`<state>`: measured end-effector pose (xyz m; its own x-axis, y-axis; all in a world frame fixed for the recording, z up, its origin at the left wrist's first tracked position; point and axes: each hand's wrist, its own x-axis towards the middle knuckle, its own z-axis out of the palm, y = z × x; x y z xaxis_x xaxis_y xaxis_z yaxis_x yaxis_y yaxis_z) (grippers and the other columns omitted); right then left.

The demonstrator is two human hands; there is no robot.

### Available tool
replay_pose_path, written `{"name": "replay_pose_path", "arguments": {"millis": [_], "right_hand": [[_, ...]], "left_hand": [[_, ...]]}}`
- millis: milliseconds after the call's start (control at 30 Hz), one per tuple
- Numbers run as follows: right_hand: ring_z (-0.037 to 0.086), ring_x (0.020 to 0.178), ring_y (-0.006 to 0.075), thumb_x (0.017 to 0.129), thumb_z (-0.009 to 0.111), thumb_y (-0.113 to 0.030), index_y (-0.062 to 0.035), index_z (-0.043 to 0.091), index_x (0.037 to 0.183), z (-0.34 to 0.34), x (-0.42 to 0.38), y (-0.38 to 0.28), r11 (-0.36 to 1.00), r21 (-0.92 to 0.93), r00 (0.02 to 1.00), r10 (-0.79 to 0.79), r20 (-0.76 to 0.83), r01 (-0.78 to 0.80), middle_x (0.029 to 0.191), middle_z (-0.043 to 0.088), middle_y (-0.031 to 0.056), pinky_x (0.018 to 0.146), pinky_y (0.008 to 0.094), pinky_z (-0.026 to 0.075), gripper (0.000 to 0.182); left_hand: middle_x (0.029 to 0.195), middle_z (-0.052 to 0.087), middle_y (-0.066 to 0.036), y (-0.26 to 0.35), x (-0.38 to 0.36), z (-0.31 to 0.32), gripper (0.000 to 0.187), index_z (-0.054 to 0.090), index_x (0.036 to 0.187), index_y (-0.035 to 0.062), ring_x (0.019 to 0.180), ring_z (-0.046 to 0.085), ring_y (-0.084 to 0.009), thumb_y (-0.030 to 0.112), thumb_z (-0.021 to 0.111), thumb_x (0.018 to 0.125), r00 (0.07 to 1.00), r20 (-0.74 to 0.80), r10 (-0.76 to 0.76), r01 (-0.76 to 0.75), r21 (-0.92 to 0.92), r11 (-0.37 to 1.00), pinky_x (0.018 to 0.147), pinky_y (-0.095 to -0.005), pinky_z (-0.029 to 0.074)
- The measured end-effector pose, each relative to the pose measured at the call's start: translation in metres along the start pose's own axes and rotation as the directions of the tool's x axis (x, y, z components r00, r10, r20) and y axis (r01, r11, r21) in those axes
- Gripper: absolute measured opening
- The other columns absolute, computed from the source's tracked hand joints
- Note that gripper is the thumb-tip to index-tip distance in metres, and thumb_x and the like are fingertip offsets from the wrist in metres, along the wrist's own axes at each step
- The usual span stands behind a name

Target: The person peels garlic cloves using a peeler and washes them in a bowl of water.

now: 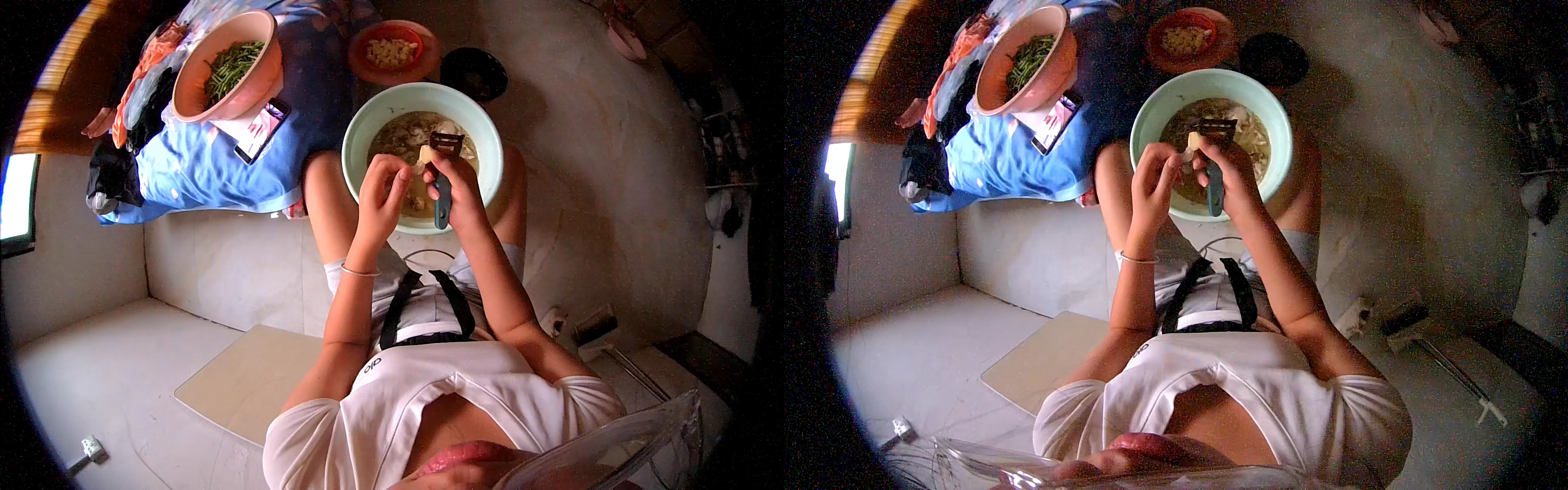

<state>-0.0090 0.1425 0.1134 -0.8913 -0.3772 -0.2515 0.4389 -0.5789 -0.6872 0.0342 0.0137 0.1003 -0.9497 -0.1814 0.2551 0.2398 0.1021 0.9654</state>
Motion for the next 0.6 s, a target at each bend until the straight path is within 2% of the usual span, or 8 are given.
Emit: {"name": "replay_pose_path", "arguments": {"millis": [67,133,267,300,333,400,433,600], "right_hand": [[0.054,0.061,0.0093,0.078,0.062,-0.022,-0.0034,0.056,0.095,-0.001,0.001,0.002,1.0,0.004,1.0,-0.018,0.017,0.018,0.073,0.056,0.0033,0.043,0.0212,0.04,0.026],[0.054,0.062,0.0095,0.078,0.063,-0.023,-0.0034,0.056,0.095,-0.003,0.002,0.004,0.999,0.01,0.999,-0.034,0.036,0.033,0.074,0.056,0.0035,0.044,0.0213,0.04,0.027],[0.056,0.069,0.0085,0.078,0.063,-0.023,-0.0044,0.059,0.097,-0.003,0.002,0.007,0.967,-0.227,0.992,-0.122,-0.023,0.113,0.083,0.06,0.0035,0.05,0.0211,0.043,0.026],[0.057,0.072,0.0086,0.079,0.063,-0.022,-0.005,0.06,0.097,-0.004,0.001,0.007,0.947,-0.294,0.987,-0.151,-0.054,0.129,0.087,0.061,0.0035,0.055,0.0217,0.045,0.025],[0.057,0.079,0.0095,0.08,0.062,-0.019,-0.0057,0.061,0.098,-0.016,0.008,0.015,0.899,-0.384,0.974,-0.229,0.002,0.212,0.092,0.062,0.0026,0.068,0.0235,0.046,0.023],[0.057,0.082,0.0102,0.08,0.062,-0.018,-0.0051,0.061,0.099,-0.018,0.007,0.015,0.868,-0.446,0.972,-0.232,0.029,0.22,0.093,0.062,0.0029,0.072,0.0244,0.045,0.023],[0.057,0.085,0.0109,0.08,0.061,-0.017,-0.0045,0.061,0.099,-0.018,0.008,0.015,0.83,-0.508,0.97,-0.236,0.053,0.23,0.094,0.062,0.0032,0.077,0.0252,0.044,0.023],[0.058,0.084,0.0106,0.081,0.06,-0.015,-0.0034,0.063,0.096,-0.017,0.005,0.011,0.832,-0.481,0.961,-0.248,0.125,0.277,0.094,0.063,0.0046,0.077,0.0255,0.045,0.019]], "left_hand": [[0.085,0.044,-0.003,0.002,0.0,-0.001,0.006,0.048,0.084,-0.0008,0.071,0.044,-0.0079,0.004,0.048,0.087,1.0,-0.006,-0.012,0.012,-0.001,1.0,0.062,-0.0187,0.037],[0.087,0.049,-0.009,0.006,0.001,-0.001,0.005,0.051,0.086,-0.002,0.074,0.051,-0.0147,0.003,0.05,0.084,0.998,-0.052,0.028,-0.017,0.199,0.98,0.065,-0.0232,0.042],[0.095,0.053,-0.011,0.019,0.007,0.004,0.013,0.054,0.095,-0.0024,0.081,0.058,-0.0177,0.0,0.052,0.082,0.979,-0.092,0.184,-0.133,0.399,0.907,0.067,-0.0275,0.048],[0.095,0.053,-0.011,0.022,0.006,0.005,0.013,0.054,0.095,-0.0024,0.081,0.058,-0.0177,0.0,0.052,0.082,0.978,-0.096,0.184,-0.131,0.404,0.905,0.067,-0.0275,0.048],[0.094,0.053,-0.011,0.024,0.006,0.006,0.014,0.054,0.095,-0.0023,0.079,0.058,-0.0171,0.001,0.053,0.082,0.987,-0.092,0.135,-0.098,0.324,0.941,0.066,-0.0268,0.048],[0.091,0.053,-0.009,0.022,0.004,0.008,0.012,0.057,0.092,-0.0026,0.075,0.058,-0.0153,0.004,0.055,0.082,0.994,-0.11,0.021,-0.003,0.163,0.987,0.065,-0.0245,0.047],[0.091,0.053,-0.009,0.018,0.003,0.007,0.012,0.057,0.092,-0.0026,0.075,0.058,-0.0153,0.004,0.055,0.082,0.993,-0.116,0.024,-0.004,0.169,0.986,0.065,-0.0245,0.047],[0.088,0.053,-0.009,0.02,0.002,0.0,0.01,0.059,0.088,-0.0024,0.072,0.057,-0.0153,0.005,0.056,0.082,0.995,-0.093,0.022,0.002,0.246,0.969,0.061,-0.0242,0.046]]}}
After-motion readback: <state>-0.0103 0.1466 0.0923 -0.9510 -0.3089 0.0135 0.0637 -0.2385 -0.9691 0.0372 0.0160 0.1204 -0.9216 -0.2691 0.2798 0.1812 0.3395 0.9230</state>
